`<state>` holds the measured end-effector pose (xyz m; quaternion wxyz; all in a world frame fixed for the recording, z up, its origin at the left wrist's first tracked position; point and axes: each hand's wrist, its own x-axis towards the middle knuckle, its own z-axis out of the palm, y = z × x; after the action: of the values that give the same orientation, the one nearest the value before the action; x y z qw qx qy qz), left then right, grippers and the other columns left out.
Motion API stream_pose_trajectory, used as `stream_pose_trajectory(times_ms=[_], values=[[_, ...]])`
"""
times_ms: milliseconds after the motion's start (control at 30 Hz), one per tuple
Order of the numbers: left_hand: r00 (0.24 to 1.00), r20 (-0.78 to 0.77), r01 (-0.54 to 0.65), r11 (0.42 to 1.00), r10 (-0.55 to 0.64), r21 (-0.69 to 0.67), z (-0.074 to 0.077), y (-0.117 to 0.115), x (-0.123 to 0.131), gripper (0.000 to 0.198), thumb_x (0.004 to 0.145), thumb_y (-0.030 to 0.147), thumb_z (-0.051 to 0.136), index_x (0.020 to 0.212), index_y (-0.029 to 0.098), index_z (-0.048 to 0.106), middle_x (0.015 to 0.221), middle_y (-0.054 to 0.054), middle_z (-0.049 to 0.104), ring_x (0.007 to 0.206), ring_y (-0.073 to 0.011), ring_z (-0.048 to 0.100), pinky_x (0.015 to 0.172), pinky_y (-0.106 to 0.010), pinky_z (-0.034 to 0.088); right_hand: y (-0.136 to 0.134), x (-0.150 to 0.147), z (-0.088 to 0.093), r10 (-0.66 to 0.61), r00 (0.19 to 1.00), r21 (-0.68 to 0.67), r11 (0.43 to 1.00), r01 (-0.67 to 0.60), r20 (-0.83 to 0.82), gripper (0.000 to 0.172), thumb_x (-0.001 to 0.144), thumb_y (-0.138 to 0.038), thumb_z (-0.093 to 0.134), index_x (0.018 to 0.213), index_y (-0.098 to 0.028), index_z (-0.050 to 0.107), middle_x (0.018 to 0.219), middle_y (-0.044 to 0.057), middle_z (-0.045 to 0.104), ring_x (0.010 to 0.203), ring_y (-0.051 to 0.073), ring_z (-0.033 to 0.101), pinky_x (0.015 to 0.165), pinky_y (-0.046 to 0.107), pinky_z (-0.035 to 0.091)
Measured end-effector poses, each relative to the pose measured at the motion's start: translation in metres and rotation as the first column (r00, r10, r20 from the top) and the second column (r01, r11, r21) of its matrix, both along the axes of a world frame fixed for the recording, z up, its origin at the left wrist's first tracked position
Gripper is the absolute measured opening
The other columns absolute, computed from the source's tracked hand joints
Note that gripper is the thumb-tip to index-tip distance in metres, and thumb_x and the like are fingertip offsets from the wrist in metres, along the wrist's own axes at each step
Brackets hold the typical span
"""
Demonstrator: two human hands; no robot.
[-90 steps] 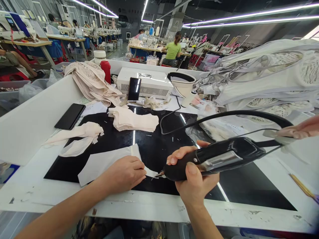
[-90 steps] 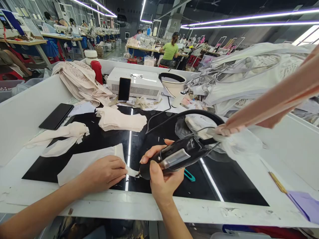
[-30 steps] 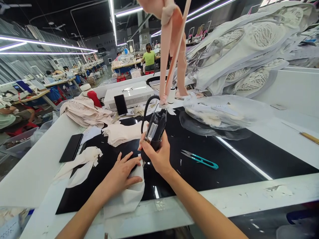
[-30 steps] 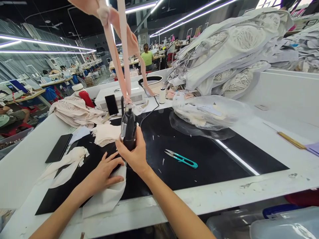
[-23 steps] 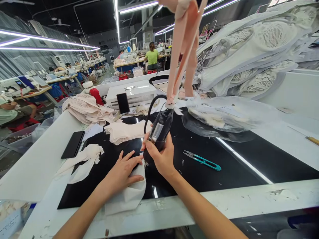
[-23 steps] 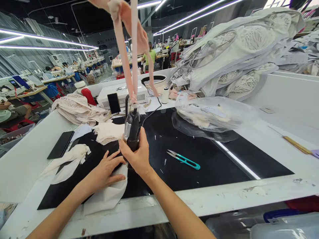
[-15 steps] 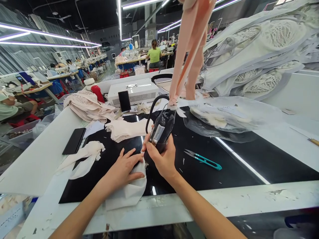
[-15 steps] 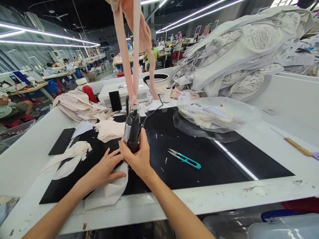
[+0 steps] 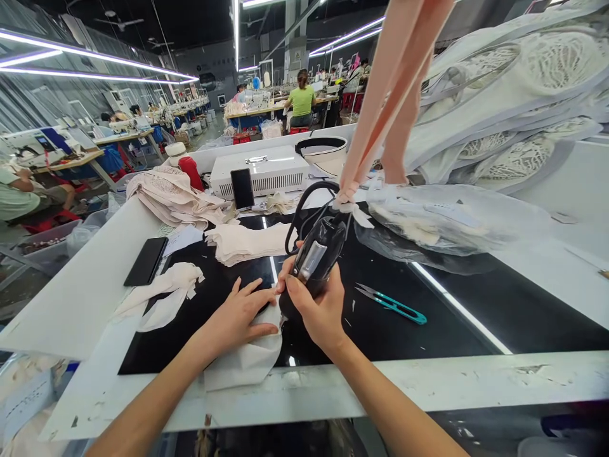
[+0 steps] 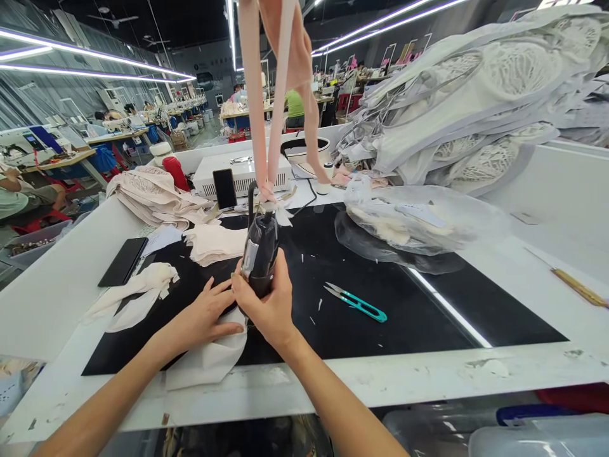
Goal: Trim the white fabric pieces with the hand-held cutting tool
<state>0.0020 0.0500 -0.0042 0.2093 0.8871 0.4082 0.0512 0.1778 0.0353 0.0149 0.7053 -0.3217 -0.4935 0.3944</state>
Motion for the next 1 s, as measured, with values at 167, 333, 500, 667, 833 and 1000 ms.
stream_pose_trajectory(times_ms=[167,333,500,667,833,1000], values=[[0.998,0.052,-0.055,0.978,0.045,0.200,-0.002,-0.021,-0.001,0.040,0.095,0.025,0.076,0.130,0.021,0.058,0.148,-0.012,0.058,0.145,-0.0325,0.048,0.122,-0.068,0.033,-0.001,-0.001,0.005,0.005,1.000,0.033,0.999,-0.005,-0.013,0.029,0.084,-0.036,0.078,0.101,-0.026,0.057,0.082,-0.004,0.067,0.062,0.012,0.064,0.064,0.030,0.060],[0.994,0.031,-0.110,0.895,0.107,0.432,-0.013,-0.062,-0.001,0.012,0.099,0.014,0.064,0.111,0.017,0.064,0.102,-0.006,0.069,0.090,-0.0254,0.068,0.078,-0.043,0.063,-0.004,0.001,0.013,0.061,0.997,0.079,0.995,-0.056,-0.055,0.028,0.085,-0.029,0.078,0.100,-0.027,0.054,0.079,-0.006,0.068,0.056,0.010,0.062,0.054,0.025,0.055],[0.999,0.052,-0.040,0.879,0.017,0.474,-0.020,-0.069,-0.012,0.021,0.099,0.003,0.056,0.111,0.018,0.064,0.102,-0.005,0.070,0.091,-0.0219,0.069,0.083,-0.038,0.062,-0.003,0.006,0.020,0.057,0.996,0.101,0.994,-0.050,-0.075,0.030,0.084,-0.029,0.078,0.105,-0.027,0.056,0.077,-0.006,0.068,0.055,0.011,0.062,0.054,0.025,0.055],[0.982,0.042,0.152,0.899,-0.185,0.410,-0.018,-0.048,-0.039,0.038,0.100,-0.005,0.045,0.118,0.022,0.064,0.127,-0.001,0.073,0.129,-0.0219,0.064,0.118,-0.046,0.047,-0.007,0.008,0.022,0.040,0.996,0.064,0.997,-0.035,-0.085,0.039,0.085,-0.029,0.078,0.117,-0.028,0.056,0.076,-0.006,0.068,0.056,0.011,0.063,0.056,0.026,0.056],[0.975,0.057,0.177,0.902,-0.216,0.395,-0.019,-0.035,-0.048,0.041,0.097,-0.005,0.042,0.123,0.019,0.063,0.130,-0.005,0.072,0.131,-0.0202,0.064,0.119,-0.044,0.047,-0.011,0.006,0.019,0.083,0.993,0.082,0.994,-0.076,-0.085,0.038,0.086,-0.030,0.079,0.118,-0.029,0.059,0.079,-0.005,0.069,0.056,0.011,0.064,0.054,0.025,0.056],[0.985,0.141,0.024,0.890,-0.099,0.455,-0.022,-0.024,-0.031,0.035,0.099,-0.001,0.046,0.124,0.016,0.063,0.127,-0.009,0.071,0.119,-0.0181,0.068,0.103,-0.032,0.059,-0.011,0.005,0.015,0.115,0.991,0.110,0.988,-0.106,-0.074,0.038,0.087,-0.032,0.080,0.120,-0.029,0.061,0.079,-0.004,0.069,0.057,0.012,0.065,0.055,0.025,0.057]])
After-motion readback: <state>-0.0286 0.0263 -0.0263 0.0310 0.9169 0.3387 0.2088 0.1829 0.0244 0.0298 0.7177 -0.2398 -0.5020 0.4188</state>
